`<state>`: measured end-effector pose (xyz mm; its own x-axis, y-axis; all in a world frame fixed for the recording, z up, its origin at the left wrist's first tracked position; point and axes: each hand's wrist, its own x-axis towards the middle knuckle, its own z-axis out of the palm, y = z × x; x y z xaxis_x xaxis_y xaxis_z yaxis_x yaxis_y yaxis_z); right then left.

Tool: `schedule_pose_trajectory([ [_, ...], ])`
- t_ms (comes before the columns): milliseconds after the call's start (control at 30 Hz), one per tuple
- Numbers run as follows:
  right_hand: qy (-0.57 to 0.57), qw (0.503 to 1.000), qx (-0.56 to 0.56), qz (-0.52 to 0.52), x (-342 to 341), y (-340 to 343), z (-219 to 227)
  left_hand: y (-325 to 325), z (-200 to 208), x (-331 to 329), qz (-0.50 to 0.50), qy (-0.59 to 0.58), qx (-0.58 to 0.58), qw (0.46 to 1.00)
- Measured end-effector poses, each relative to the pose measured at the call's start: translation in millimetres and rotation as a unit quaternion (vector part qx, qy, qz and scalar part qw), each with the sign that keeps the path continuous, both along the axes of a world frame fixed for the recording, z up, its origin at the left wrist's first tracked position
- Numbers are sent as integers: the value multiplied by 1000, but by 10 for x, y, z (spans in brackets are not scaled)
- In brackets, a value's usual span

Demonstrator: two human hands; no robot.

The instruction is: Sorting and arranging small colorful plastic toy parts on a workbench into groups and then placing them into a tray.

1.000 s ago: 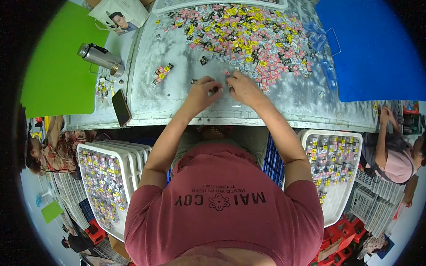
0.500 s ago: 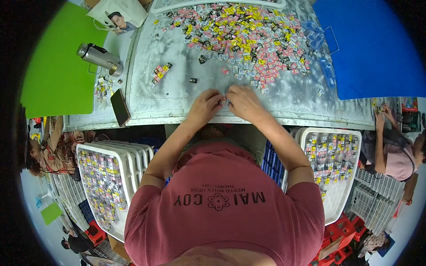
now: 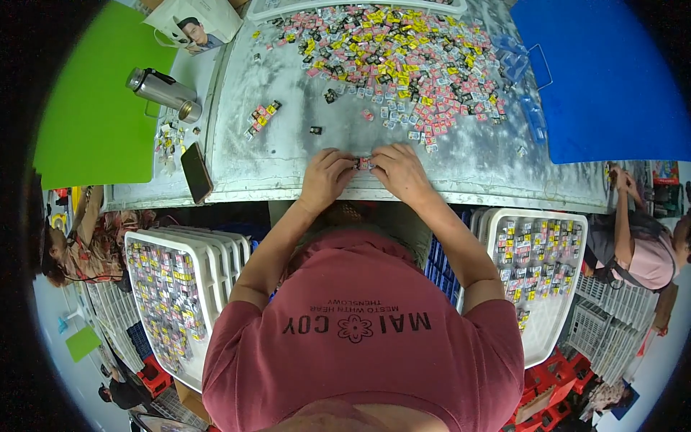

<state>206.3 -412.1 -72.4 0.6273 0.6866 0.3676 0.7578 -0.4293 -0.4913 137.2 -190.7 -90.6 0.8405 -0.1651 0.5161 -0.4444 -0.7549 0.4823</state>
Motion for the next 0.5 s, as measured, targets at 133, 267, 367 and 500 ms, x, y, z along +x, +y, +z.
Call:
schedule_pose_trajectory([
  [133, 3, 1000, 4, 3, 3, 7, 4, -24, -13, -1, 21, 2, 7, 1000],
  [267, -18, 1000, -1, 9, -8, -18, 30, -9, 51, -28, 17, 0, 0, 1000],
  [367, -29, 999, -8, 15, -6, -46, 60, 85, 80, -11, 24, 9, -21, 999],
  [500, -11, 1000, -2, 23, 29, -39, 154, 388, -78, 145, 155, 7, -107, 982],
])
